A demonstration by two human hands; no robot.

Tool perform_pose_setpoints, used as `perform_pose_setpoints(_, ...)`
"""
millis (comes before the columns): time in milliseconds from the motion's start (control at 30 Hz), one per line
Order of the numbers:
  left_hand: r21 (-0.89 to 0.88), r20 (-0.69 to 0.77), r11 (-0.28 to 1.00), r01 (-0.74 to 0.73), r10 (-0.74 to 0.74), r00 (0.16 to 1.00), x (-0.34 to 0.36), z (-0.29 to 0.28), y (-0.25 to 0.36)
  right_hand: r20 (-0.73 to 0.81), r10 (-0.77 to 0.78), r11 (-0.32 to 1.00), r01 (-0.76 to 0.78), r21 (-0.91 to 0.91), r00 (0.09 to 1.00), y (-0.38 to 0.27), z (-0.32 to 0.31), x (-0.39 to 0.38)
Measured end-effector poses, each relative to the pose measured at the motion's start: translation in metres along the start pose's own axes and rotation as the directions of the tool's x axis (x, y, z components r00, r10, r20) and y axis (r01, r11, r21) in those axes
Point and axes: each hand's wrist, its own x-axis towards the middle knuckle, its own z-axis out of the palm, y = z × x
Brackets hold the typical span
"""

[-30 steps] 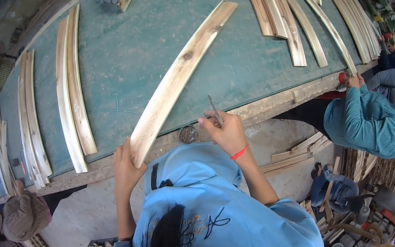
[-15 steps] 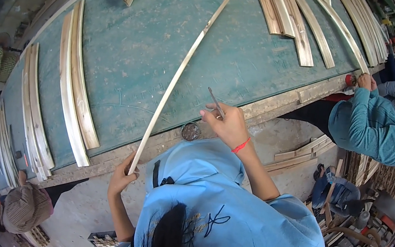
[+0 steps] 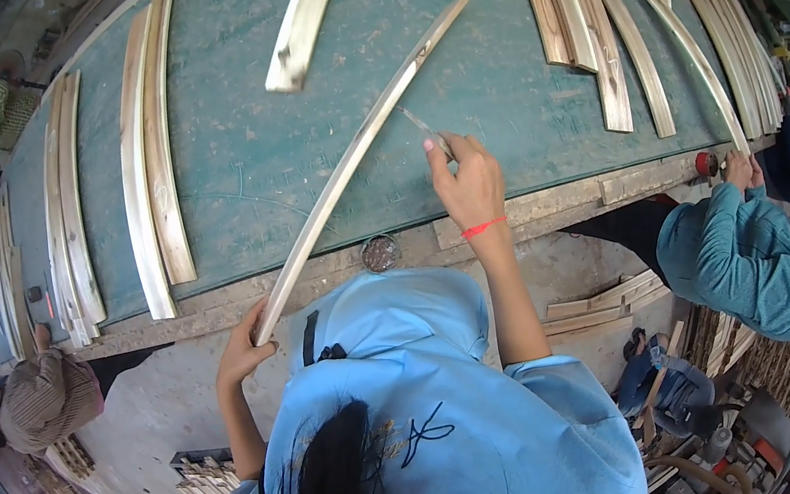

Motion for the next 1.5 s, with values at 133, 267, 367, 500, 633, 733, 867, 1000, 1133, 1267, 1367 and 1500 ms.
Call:
perform_pose_setpoints(133, 0.294, -0.073, 0.953, -0.069, 0.095, 0.993, 0.005, 0.008, -0.010, -0.110, -0.067, 0.996, 0.073, 0.053, 0.992, 0.036, 0.016, 0.021)
perform_pose_setpoints(267, 0.128, 0.031, 0.992, -0.003, -0.001, 1.000, 0.001, 0.013, -0.001, -0.197, -0.066, 0.995, 0.080, 0.064, 0.978, 0.070, 0.034, 0.052)
perform_pose_setpoints(367, 0.120, 0.023, 0.993, -0.020, 0.018, 1.000, -0.004, 0.017, 0.008, -0.253, -0.071, 0.987, 0.105, 0.122, 0.965, 0.077, 0.047, 0.066)
perform_pose_setpoints(500, 0.182, -0.002, 0.983, -0.006, 0.007, 1.000, -0.010, 0.016, 0.020, -0.297, -0.135, 0.985, 0.160, 0.064, 0.945, 0.079, 0.058, 0.077)
perform_pose_setpoints(633, 0.216, 0.001, 0.976, -0.011, 0.011, 1.000, -0.011, 0.016, 0.021, -0.356, -0.195, 0.973, 0.227, 0.049, 0.914, 0.085, 0.069, 0.087)
perform_pose_setpoints(733, 0.235, -0.008, 0.972, -0.006, 0.008, 1.000, -0.013, 0.016, 0.020, -0.369, -0.239, 0.964, 0.266, 0.024, 0.898, 0.085, 0.074, 0.089)
perform_pose_setpoints(867, 0.219, -0.009, 0.976, 0.002, 0.000, 1.000, -0.014, 0.019, 0.024, -0.366, -0.237, 0.968, 0.249, -0.017, 0.900, 0.085, 0.077, 0.089)
perform_pose_setpoints(1000, 0.204, 0.004, 0.979, -0.003, 0.002, 1.000, -0.013, 0.019, 0.024, -0.333, -0.292, 0.956, 0.263, -0.131, 0.897, 0.082, 0.076, 0.089)
perform_pose_setpoints(1133, 0.256, -0.008, 0.967, 0.002, 0.001, 1.000, -0.014, 0.020, 0.031, -0.308, -0.373, 0.909, 0.277, -0.312, 0.875, 0.083, 0.076, 0.087)
perform_pose_setpoints(1267, 0.285, -0.016, 0.958, -0.020, 0.025, 1.000, -0.015, 0.022, 0.035, -0.259, -0.377, 0.888, 0.266, -0.376, 0.889, 0.078, 0.072, 0.079)
perform_pose_setpoints(1367, 0.277, -0.020, 0.961, -0.003, 0.009, 1.000, -0.015, 0.020, 0.031, -0.258, -0.329, 0.927, 0.259, -0.271, 0.908, 0.071, 0.064, 0.077)
perform_pose_setpoints(1500, 0.269, -0.024, 0.963, -0.005, 0.012, 1.000, -0.015, 0.020, 0.032, -0.352, -0.195, 0.979, 0.204, -0.012, 0.916, 0.073, 0.057, 0.090)
